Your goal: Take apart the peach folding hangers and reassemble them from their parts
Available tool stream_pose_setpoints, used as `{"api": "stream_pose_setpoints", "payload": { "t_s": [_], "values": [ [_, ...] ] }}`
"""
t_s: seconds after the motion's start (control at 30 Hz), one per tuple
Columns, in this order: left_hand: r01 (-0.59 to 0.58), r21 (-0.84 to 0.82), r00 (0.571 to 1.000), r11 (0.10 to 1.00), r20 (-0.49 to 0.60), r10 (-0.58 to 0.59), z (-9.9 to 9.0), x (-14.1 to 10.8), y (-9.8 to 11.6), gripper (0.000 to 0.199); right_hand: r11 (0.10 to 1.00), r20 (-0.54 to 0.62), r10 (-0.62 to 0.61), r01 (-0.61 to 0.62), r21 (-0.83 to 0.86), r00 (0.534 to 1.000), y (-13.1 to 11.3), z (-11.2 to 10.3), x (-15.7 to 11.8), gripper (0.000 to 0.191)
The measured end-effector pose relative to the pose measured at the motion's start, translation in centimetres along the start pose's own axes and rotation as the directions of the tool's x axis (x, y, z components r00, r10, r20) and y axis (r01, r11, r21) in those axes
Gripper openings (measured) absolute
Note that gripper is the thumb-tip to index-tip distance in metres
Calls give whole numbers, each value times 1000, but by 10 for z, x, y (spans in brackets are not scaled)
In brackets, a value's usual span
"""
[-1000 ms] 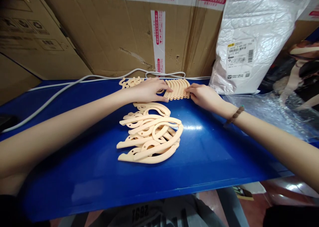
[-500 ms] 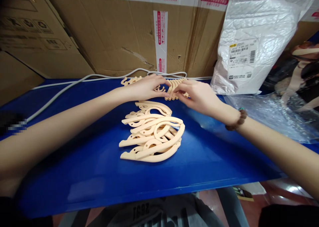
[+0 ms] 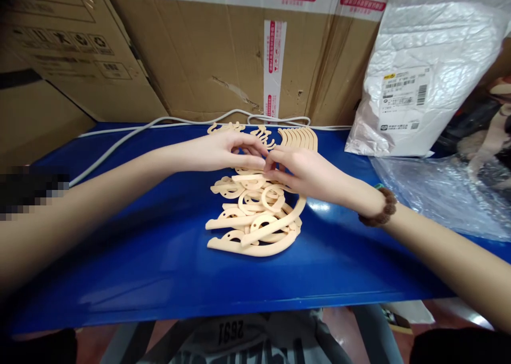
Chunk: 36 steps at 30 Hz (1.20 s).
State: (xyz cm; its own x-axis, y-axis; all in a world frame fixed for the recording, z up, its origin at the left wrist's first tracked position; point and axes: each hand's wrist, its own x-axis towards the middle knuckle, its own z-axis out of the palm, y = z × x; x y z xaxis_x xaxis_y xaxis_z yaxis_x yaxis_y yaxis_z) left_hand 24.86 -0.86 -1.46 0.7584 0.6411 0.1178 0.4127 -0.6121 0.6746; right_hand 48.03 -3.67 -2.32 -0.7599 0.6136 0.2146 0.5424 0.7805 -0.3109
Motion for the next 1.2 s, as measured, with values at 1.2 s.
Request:
{"api": "stream_pose_setpoints", "payload": {
  "t_s": [1.2],
  "values": [
    [11, -149, 836, 989, -541, -91, -6, 18, -1, 14, 953, -122, 284, -266, 144, 951, 20, -45, 3, 43]
  ]
}}
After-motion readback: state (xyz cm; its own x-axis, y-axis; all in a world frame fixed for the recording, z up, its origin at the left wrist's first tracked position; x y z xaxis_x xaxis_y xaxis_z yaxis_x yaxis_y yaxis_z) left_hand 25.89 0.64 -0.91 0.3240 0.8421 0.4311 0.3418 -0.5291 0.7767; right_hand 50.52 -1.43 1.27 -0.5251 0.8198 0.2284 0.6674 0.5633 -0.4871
